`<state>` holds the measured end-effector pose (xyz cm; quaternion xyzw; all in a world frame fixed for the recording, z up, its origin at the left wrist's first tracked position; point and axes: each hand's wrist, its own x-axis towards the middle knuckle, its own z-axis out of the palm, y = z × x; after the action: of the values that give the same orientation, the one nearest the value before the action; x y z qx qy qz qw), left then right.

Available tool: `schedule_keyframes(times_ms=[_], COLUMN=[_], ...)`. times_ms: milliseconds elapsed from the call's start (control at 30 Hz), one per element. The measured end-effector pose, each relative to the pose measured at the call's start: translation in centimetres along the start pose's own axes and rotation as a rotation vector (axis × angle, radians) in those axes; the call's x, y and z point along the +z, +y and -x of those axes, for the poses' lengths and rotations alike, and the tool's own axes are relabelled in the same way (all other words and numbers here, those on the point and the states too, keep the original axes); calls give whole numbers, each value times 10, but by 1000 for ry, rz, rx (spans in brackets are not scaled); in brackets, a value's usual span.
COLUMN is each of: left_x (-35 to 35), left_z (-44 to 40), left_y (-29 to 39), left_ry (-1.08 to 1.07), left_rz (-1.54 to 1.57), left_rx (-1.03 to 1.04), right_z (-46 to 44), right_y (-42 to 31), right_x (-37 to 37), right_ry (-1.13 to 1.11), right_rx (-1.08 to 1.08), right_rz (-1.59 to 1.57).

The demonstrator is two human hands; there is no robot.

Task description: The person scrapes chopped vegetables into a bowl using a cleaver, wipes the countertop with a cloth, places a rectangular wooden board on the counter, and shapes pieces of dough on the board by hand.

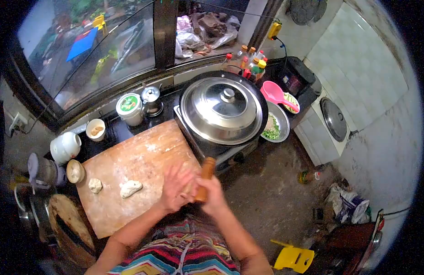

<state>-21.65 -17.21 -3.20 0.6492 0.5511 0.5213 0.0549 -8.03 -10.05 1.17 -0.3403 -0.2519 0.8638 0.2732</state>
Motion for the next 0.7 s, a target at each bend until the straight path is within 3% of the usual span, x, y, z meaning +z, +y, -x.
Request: schedule_keyframes(times_ms=[333,433,500,567,633,700], left_x=[24,-5,-37,-80,-94,-97], left_z=[59,86,96,119,140,168], left_y=[-32,-61,-79,-113,-147,-165], left_ry=[-65,20,267,232,185,86], left_rz=[81,-51,28,-214,-559,-803], left_rx=[-335,-372,-634,-756,-846,-897], right_z=[18,13,-5,-11,-26,-52], right_y=[-90,-80,-50,-7,46,98], right_x=[-104,-110,-152,-155,-120,-78], right_ry=[-233,-291,-56,63,-34,-328], right_rx=[119,90,141,312,435,417], right_rz=[-5,-124,-115,371,619,905])
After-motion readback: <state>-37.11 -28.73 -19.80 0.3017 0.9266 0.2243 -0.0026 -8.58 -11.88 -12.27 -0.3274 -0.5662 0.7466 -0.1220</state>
